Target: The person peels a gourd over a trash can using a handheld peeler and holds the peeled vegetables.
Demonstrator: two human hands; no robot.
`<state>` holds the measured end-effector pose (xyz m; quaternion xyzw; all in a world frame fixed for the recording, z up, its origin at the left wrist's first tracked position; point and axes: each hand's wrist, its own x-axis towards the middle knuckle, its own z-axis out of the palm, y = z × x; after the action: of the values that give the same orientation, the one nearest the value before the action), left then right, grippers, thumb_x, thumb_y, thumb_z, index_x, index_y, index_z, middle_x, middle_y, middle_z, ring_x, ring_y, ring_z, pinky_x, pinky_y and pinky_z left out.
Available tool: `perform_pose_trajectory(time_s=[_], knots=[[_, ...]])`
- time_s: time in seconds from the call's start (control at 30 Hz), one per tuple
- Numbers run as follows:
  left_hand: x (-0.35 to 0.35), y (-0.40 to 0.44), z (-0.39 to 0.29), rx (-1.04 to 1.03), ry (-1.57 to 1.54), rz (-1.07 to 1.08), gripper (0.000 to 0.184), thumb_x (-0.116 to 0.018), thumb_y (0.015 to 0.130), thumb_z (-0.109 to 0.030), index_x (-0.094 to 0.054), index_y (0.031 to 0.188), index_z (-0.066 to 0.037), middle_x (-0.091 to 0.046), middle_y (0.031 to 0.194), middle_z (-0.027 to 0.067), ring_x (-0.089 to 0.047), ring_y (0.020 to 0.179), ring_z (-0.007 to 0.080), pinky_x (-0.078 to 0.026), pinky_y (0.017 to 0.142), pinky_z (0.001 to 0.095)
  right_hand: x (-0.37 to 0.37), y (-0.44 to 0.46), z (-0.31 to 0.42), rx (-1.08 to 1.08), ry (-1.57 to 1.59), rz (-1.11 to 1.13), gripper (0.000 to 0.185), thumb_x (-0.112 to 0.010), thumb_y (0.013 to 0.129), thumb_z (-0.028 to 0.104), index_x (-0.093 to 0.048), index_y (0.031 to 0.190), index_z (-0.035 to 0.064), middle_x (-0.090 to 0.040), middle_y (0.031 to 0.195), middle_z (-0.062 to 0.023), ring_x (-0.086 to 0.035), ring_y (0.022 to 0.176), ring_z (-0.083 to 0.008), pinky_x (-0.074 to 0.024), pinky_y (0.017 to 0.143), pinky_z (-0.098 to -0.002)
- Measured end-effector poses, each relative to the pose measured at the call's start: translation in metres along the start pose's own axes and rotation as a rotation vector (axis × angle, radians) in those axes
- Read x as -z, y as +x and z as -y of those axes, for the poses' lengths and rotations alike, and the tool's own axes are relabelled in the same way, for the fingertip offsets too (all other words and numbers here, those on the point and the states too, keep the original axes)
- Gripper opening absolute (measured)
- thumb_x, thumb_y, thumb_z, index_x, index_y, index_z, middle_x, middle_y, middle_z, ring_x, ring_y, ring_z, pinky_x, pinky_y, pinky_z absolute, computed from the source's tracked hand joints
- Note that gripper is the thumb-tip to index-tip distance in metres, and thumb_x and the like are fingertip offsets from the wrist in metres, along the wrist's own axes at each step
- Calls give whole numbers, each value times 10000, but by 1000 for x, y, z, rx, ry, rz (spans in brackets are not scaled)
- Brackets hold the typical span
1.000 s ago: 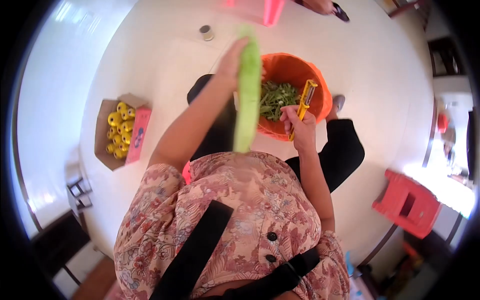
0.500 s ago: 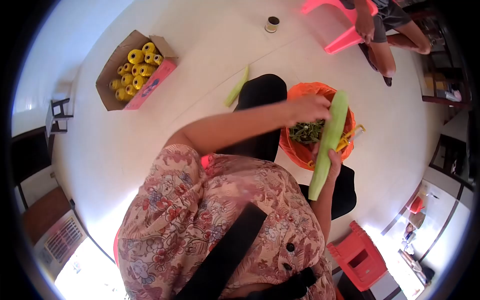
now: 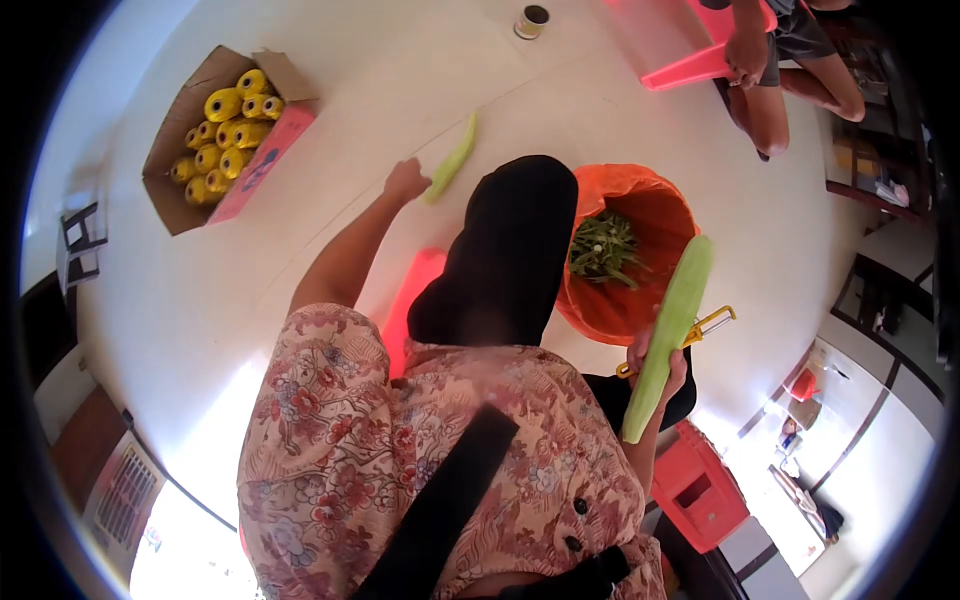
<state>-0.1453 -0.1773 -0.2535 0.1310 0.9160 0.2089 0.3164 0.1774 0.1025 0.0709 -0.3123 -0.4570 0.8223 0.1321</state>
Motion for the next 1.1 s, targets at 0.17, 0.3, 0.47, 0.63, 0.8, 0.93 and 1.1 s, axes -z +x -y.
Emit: perform_pose_trajectory(time_s=[0.17,0.3,0.47,0.63,0.8,0.93,1.1], knots=[[-38,-8,-6,244,68,151,561,-685,730,-260,-444,1180,-27,-455,1207,230,-511,1086,401,-471,885,456,-15,-13,5,-23,-55,-98,755,-609,746,417,-384,1267,-82,-519,667,-104,-421,466,-127,-325,400,-228],[-65,-10,-1,291,60,110,612,-716,714,-276,-419,1191,-35,-453,1193,214,-494,1105,395,-469,888,461,-11,-24,7,-103,-71,-176,761,-627,709,412,-408,1243,-84,-524,645,-112,-441,466,-137,-324,384,-235],[-68,-15,0,357,78,114,658,-716,719,-290,-376,1228,-48,-455,1186,210,-491,1113,388,-476,875,459,-12,-29,5,-154,-65,-235,701,-631,679,415,-462,1162,-65,-527,629,-118,-456,466,-148,-332,379,-241],[-90,-1,16,364,91,69,595,-713,710,-271,-389,1162,-57,-497,1146,199,-549,1034,389,-484,843,472,-14,-30,2,-236,-97,-263,617,-625,670,431,-491,1056,-32,-528,622,-125,-466,472,-156,-353,397,-243],[-81,-10,12,237,67,102,431,-692,720,-212,-467,1060,-71,-604,837,130,-633,795,324,-520,707,439,-10,-35,3,-310,-96,-273,606,-626,662,430,-495,1044,-22,-539,632,-132,-476,488,-162,-361,409,-247],[-52,-1,-3,204,-750,420,226,-667,735,-198,-544,860,-56,-556,650,49,-593,579,208,-506,562,338,-4,-35,-1,-300,-71,-281,610,-627,662,424,-494,1054,-23,-538,630,-131,-472,490,-159,-360,414,-246],[-33,18,4,262,-866,458,181,-610,757,-197,-554,805,-32,-544,636,63,-563,525,167,-489,498,302,-6,-26,-6,-280,-19,-222,611,-631,683,415,-481,1072,-30,-529,623,-124,-461,475,-157,-357,411,-242]])
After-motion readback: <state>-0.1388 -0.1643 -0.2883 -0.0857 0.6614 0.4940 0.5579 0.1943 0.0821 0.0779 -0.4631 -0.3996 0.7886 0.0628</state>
